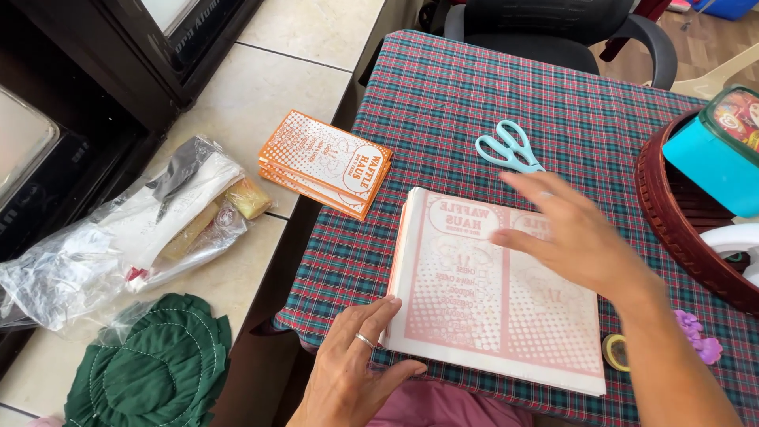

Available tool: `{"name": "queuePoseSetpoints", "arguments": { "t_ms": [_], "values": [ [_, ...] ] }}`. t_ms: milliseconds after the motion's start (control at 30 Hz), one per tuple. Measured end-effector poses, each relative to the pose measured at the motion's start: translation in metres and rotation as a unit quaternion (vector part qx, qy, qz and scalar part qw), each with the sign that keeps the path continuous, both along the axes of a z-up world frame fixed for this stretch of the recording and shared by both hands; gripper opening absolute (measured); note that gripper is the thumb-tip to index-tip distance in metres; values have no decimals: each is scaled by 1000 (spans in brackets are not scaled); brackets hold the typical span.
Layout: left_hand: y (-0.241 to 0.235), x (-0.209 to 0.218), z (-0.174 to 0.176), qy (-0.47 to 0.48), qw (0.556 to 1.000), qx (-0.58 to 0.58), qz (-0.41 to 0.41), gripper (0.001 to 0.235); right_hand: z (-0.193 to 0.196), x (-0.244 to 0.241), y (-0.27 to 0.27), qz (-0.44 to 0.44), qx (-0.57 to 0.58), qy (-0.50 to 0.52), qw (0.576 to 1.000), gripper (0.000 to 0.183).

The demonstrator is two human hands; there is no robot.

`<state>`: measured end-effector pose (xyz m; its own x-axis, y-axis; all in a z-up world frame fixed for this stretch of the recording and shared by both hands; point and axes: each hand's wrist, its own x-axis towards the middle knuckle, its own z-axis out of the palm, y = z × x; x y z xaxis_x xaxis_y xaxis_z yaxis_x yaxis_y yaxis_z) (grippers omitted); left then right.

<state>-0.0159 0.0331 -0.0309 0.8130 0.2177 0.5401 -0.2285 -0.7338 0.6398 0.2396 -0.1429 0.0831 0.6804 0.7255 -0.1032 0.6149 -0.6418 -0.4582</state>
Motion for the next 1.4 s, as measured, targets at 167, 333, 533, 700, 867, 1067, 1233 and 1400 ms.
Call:
{"name": "queuePoseSetpoints", "arguments": {
  "t_ms": [167,333,533,700,867,1067,1233,1400],
  "values": [
    [7,-2,1,9,1000,-5,-3,75,-10,-29,-92,-173,-12,-79,982,73],
    [18,-6,3,54,999,3,-6,75,-20,-97,-130,-373,-7,77,925,94],
    [14,-3,3,55,998,16,-5,59,-75,-123,-153,-362,-59,69,928,109],
    [12,-3,-6,34,998,53,-2,58,-80,-140,-134,-333,-52,-97,936,78],
    [10,-6,-5,46,998,48,17,64,-68,-125,-140,-398,-70,10,915,83],
    [6,-6,9,54,999,-6,8,72,-60,-118,-147,-329,-2,187,925,118],
    [-1,-3,-3,-47,998,21,21,37,-87,-114,-188,-141,-18,-16,990,63],
    [-3,-3,-1,-65,998,22,12,37,-82,-119,-178,-158,-8,-35,987,58]
  ]
}}
